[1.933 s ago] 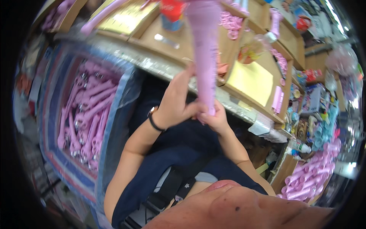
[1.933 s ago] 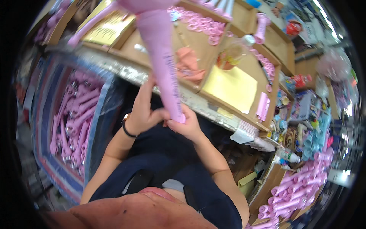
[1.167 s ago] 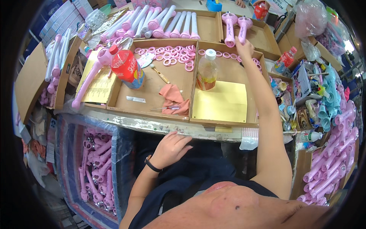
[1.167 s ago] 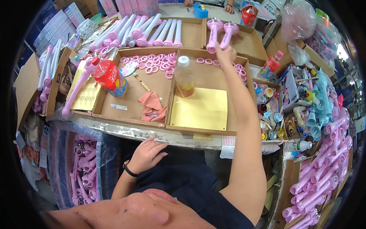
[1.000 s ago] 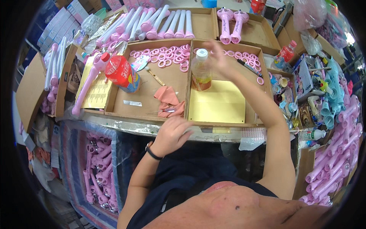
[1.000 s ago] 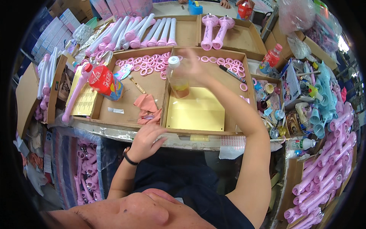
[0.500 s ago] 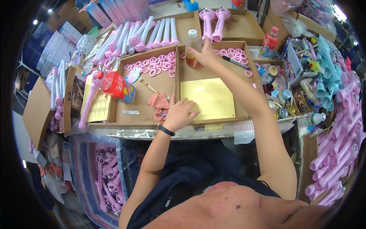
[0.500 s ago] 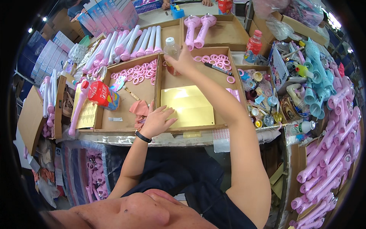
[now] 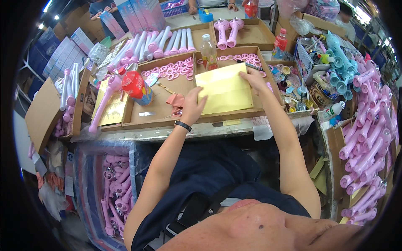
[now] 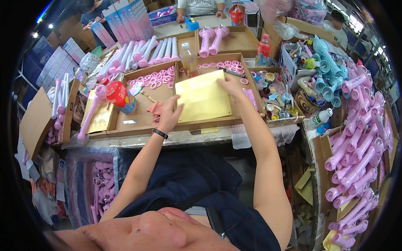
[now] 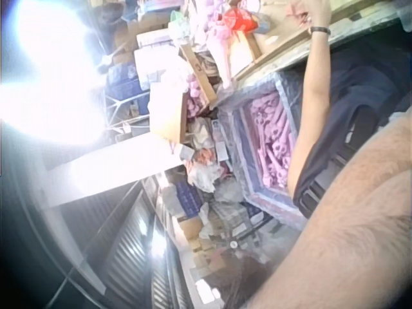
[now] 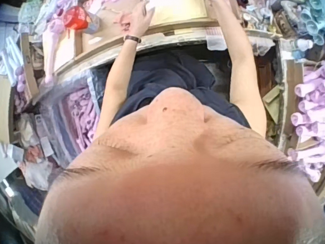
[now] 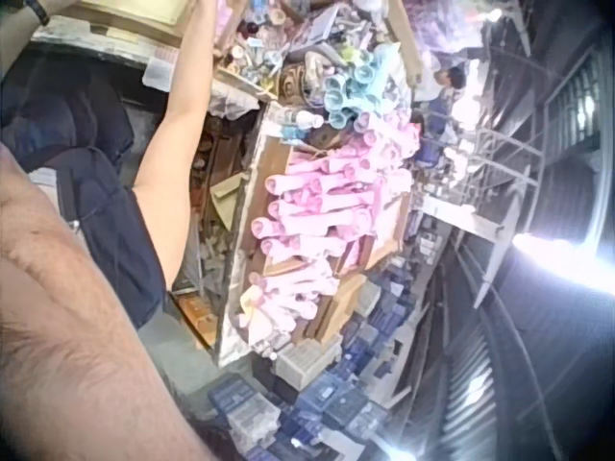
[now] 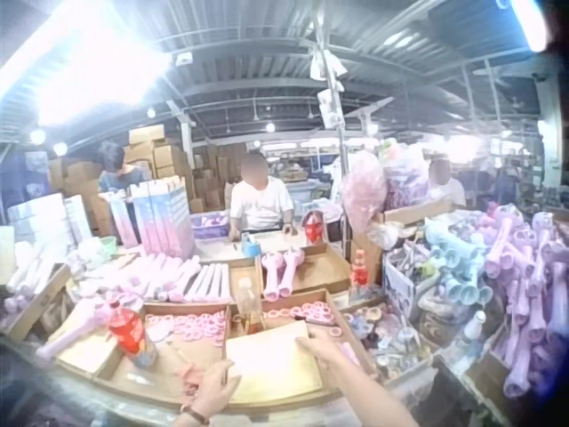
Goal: The person assembles pink plastic wands by attaching a crown-shaped top, inserting a small metal piece, and wiping the wand with a cloth. They handle multiple wands one at a time, placing finished units into a bin.
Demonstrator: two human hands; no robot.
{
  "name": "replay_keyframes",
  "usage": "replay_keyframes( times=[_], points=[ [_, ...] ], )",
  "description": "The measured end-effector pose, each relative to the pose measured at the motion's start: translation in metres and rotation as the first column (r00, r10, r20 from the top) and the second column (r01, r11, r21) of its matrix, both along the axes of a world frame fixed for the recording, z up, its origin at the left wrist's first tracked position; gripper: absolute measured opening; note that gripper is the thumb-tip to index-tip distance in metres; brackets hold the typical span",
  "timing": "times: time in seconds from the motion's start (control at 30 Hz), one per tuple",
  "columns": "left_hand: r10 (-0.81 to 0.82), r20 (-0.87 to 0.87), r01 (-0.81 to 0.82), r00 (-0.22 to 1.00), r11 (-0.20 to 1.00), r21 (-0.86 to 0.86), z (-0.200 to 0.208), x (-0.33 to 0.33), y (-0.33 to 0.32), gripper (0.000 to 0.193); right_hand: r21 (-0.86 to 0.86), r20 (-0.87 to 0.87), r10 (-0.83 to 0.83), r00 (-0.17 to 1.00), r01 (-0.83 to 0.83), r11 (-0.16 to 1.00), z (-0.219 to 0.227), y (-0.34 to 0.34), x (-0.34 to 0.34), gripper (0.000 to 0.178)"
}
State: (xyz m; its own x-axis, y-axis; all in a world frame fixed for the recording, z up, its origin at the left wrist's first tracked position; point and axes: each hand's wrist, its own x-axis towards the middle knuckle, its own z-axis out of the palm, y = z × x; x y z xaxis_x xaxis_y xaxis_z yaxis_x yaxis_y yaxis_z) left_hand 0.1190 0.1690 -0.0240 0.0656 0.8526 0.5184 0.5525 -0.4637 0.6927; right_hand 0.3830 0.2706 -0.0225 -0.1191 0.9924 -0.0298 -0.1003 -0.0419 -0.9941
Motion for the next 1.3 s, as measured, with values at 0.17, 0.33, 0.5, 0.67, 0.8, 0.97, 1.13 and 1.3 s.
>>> replay_keyframes(
  times=[0.17,0.33,0.5,0.67,0.8,0.97,1.13,1.3],
  points=[
    [0.075,0.71,0.134,0.7,0.963,-0.235,0.021,-0.029,-0.025,0.048,0.421,-0.156,0.066,0.986,0.006,0.907,0.045,-0.077,0.008,0.037],
    [-0.221,0.784,0.552,0.58,0.815,-0.178,0.051,-0.057,-0.057,0.054,0.454,0.335,0.199,0.921,-0.343,0.822,0.07,-0.176,-0.001,0.021],
    [-0.178,0.834,0.633,0.523,0.736,-0.24,0.054,-0.057,-0.086,0.036,0.582,0.569,0.149,0.809,-0.524,0.622,0.072,-0.22,-0.007,0.02],
    [-0.103,0.81,0.368,0.577,0.919,-0.145,0.045,-0.051,-0.102,0.029,0.419,-0.035,0.315,0.948,-0.272,0.866,0.059,-0.216,-0.013,0.049],
    [-0.148,0.592,0.238,0.792,0.968,-0.077,0.051,-0.045,-0.096,0.024,0.416,-0.114,0.102,0.988,-0.045,0.908,0.064,-0.204,-0.015,0.067],
    [-0.127,0.79,0.509,0.599,0.822,-0.254,0.067,-0.051,-0.09,0.032,0.547,0.327,-0.104,0.939,-0.098,0.831,0.087,-0.192,-0.013,0.028],
    [-0.044,0.583,0.369,0.811,0.812,-0.453,0.088,-0.067,-0.132,0.043,0.368,0.185,-0.039,0.982,-0.032,0.929,0.106,-0.208,-0.037,0.031],
    [-0.219,0.769,0.365,0.6,0.931,-0.019,0.117,-0.087,-0.175,0.063,0.113,-0.115,0.184,0.976,-0.171,0.979,0.124,-0.23,-0.057,0.039]
  ],
)
